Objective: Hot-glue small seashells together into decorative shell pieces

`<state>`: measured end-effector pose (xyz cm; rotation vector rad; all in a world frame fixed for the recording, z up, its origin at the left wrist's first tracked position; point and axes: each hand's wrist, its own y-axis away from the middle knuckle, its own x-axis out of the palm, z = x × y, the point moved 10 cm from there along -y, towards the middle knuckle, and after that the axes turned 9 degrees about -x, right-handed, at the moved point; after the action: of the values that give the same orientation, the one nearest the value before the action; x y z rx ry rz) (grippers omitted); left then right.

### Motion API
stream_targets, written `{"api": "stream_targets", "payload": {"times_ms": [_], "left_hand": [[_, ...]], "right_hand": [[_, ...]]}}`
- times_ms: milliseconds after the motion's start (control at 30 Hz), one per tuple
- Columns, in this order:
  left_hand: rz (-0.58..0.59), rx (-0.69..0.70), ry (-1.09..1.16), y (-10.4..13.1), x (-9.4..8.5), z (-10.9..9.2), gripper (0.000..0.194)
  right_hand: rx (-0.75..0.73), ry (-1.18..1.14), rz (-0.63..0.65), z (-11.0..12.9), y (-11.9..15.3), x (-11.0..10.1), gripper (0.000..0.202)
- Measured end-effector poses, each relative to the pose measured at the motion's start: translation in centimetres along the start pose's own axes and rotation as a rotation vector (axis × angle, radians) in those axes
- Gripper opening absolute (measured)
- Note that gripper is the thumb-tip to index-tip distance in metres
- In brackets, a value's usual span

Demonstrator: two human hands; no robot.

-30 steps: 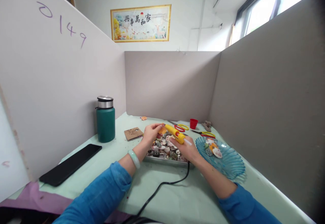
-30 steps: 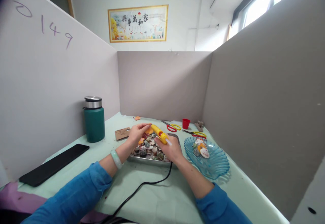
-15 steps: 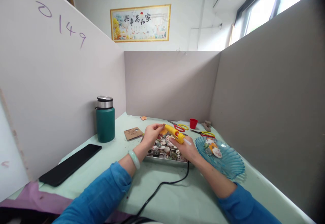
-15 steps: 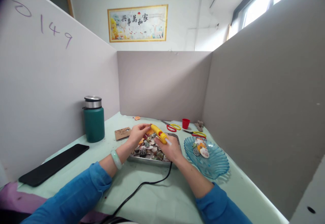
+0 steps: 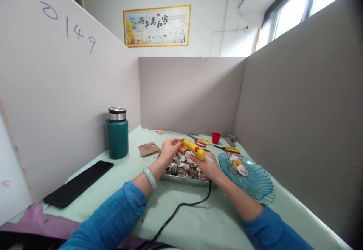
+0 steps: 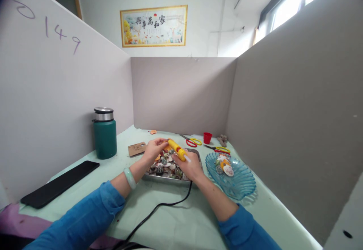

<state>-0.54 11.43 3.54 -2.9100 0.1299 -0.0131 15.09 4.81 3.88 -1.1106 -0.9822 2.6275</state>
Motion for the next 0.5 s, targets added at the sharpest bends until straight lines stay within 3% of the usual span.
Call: {"api": "stream_targets", "payload": {"times_ms": [500], "left_hand": [[0.001,-0.001,0.005,-0.16,-0.06,0.12,0.027]], "right_hand": [[0.003,-0.010,-0.006,0.10,0.02,-0.11,0.039]]}}
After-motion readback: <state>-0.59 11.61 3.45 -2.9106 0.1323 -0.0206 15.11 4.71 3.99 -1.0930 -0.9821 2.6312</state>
